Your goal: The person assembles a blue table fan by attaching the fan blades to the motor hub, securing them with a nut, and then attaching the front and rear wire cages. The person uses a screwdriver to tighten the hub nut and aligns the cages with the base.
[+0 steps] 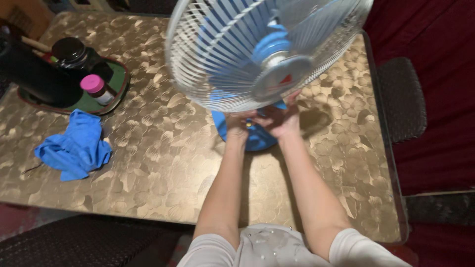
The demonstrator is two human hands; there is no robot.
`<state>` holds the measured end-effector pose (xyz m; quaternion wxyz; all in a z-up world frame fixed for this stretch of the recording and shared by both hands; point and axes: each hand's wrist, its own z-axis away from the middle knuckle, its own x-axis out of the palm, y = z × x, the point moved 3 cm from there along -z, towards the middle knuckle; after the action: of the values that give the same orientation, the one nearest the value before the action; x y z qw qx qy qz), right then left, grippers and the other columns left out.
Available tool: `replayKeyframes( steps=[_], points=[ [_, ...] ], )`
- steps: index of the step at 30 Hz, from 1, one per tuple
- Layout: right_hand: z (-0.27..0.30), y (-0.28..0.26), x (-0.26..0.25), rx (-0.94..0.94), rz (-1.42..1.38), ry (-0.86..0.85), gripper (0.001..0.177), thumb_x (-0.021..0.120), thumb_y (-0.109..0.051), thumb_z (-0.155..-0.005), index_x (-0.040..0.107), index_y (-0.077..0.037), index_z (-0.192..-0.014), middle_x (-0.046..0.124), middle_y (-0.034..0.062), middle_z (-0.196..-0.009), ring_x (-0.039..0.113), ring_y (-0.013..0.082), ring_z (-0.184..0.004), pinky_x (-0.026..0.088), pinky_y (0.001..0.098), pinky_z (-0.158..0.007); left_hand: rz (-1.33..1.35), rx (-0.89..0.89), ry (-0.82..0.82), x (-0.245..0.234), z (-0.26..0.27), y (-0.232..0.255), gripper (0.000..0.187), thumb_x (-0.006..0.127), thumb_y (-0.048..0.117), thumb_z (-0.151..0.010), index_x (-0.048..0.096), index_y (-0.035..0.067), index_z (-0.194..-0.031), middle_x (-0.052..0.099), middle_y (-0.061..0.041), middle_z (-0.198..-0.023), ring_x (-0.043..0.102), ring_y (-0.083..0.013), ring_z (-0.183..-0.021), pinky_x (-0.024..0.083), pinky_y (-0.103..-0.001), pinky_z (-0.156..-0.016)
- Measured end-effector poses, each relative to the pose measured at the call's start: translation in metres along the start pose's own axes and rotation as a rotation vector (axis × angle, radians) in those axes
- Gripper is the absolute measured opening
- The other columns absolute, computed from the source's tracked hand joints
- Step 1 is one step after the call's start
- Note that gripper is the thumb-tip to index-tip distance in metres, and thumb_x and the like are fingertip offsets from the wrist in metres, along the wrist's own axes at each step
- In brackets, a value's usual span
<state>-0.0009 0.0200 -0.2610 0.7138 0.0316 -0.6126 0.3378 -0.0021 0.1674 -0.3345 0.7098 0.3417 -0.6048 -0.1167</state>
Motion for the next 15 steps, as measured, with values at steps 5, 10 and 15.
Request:
replayKeyframes(
  steps=[5, 10, 15],
  points=[
    [-0.01, 0.022, -0.003, 0.041, -0.233, -0.107, 0.137, 0.071, -0.079, -0.065, 0.019, 0.007, -0.157, 0.034, 0.0327, -0.155, 0.04, 0.0512, -0.138, 0.035, 0.0608, -0.117, 0.108, 0.076, -0.007, -0.019, -0.012, 0.005, 0.037, 0.056, -0.005, -0.092, 0.057, 0.001, -0.128, 0.073, -0.016, -0.096, 0.072, -0.0257, -0.075, 0.061, -0.036, -0.066],
    [-0.024, 0.036, -0.008, -0.075, -0.249, -0.07, 0.127, 0.074, -0.076, -0.064, 0.03, 0.002, -0.154, 0.043, 0.0253, -0.151, 0.046, 0.0435, -0.135, 0.04, 0.0556, -0.116, 0.084, 0.064, 0.037, -0.021, -0.014, 0.022, 0.048, 0.053, -0.005, -0.09, 0.049, 0.007, -0.136, 0.072, -0.009, -0.104, 0.073, -0.0231, -0.083, 0.063, -0.038, -0.071],
    [-0.028, 0.049, -0.013, -0.111, -0.251, -0.206, 0.113, 0.079, -0.071, -0.071, 0.042, 0.002, -0.148, 0.052, 0.016, -0.139, 0.049, 0.0341, -0.125, 0.045, 0.0492, -0.106, 0.073, 0.077, -0.108, -0.018, -0.005, 0.038, 0.077, 0.05, -0.013, -0.067, 0.043, 0.007, -0.141, 0.072, -0.015, -0.102, 0.074, -0.0284, -0.088, 0.064, -0.04, -0.078]
  ],
)
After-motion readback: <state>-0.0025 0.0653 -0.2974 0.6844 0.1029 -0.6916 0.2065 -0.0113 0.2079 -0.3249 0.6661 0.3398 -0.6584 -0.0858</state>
